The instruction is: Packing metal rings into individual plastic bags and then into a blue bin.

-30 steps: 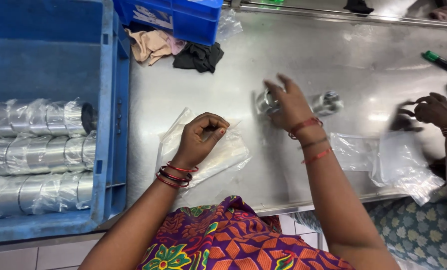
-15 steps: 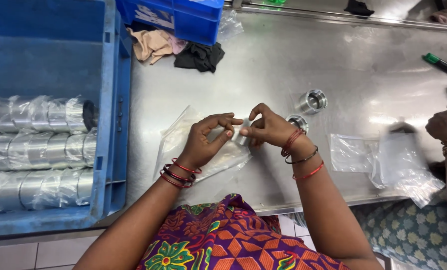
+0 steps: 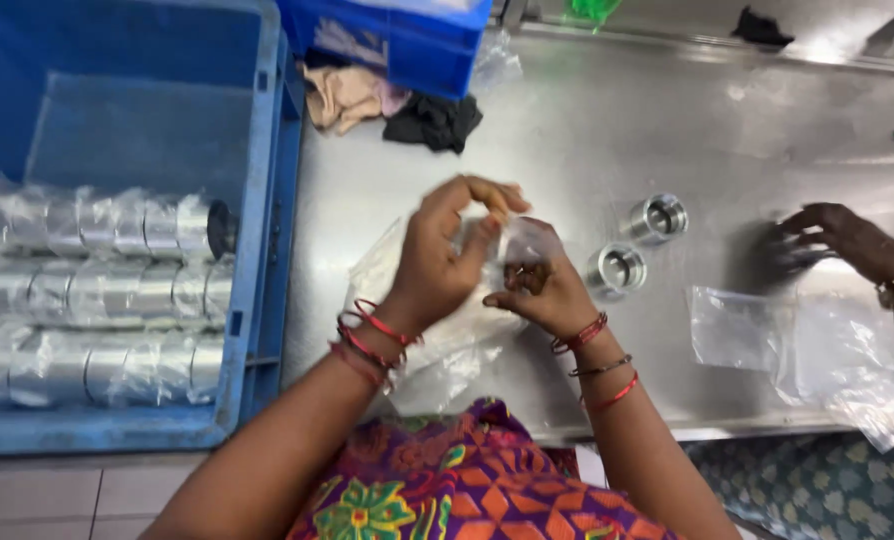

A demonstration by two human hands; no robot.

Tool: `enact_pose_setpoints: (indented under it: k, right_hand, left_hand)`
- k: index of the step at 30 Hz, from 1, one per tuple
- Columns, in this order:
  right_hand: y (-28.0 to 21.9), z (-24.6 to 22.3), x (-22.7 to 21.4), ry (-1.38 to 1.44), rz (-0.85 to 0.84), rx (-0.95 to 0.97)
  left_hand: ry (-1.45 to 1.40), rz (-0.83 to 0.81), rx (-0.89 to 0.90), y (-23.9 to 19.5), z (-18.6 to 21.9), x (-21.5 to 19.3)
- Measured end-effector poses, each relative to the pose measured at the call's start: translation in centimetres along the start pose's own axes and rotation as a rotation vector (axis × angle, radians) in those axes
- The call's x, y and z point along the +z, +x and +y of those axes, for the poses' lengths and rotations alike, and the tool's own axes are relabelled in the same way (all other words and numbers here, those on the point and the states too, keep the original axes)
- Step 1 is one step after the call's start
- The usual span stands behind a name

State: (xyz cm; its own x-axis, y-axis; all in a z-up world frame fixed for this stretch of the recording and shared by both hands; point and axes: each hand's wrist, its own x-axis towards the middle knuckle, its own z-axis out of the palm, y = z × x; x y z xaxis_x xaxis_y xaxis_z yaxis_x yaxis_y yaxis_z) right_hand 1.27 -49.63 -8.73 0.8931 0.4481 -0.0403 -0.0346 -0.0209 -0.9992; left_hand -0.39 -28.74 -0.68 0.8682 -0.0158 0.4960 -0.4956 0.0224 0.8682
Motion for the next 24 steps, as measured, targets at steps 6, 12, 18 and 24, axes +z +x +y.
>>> enact_pose_setpoints:
  k: [6,12,18,24]
  right_hand:
    - [1.1,-2.6,2.1,-0.593,0.064,-0.383]
    - [0.4,3.2,-1.8,-0.58,0.213,-0.309]
    - [-1.1,-2.0,0.0,0.41,0.093,0.307]
    - [-0.8,0.7,-1.4,0.196,0.143,0.424]
  left_hand:
    - [-0.058,-0.18,0.052,0.2,0.9,0.1]
    - [0.163,-0.354,0.016,-1.9,-1.5,-1.0]
    - [0.394,-0.375,-0.255,-2.8,-4.3,-0.1]
    - [0.375,-0.399,-0.213,-3.8,-4.4,0.6]
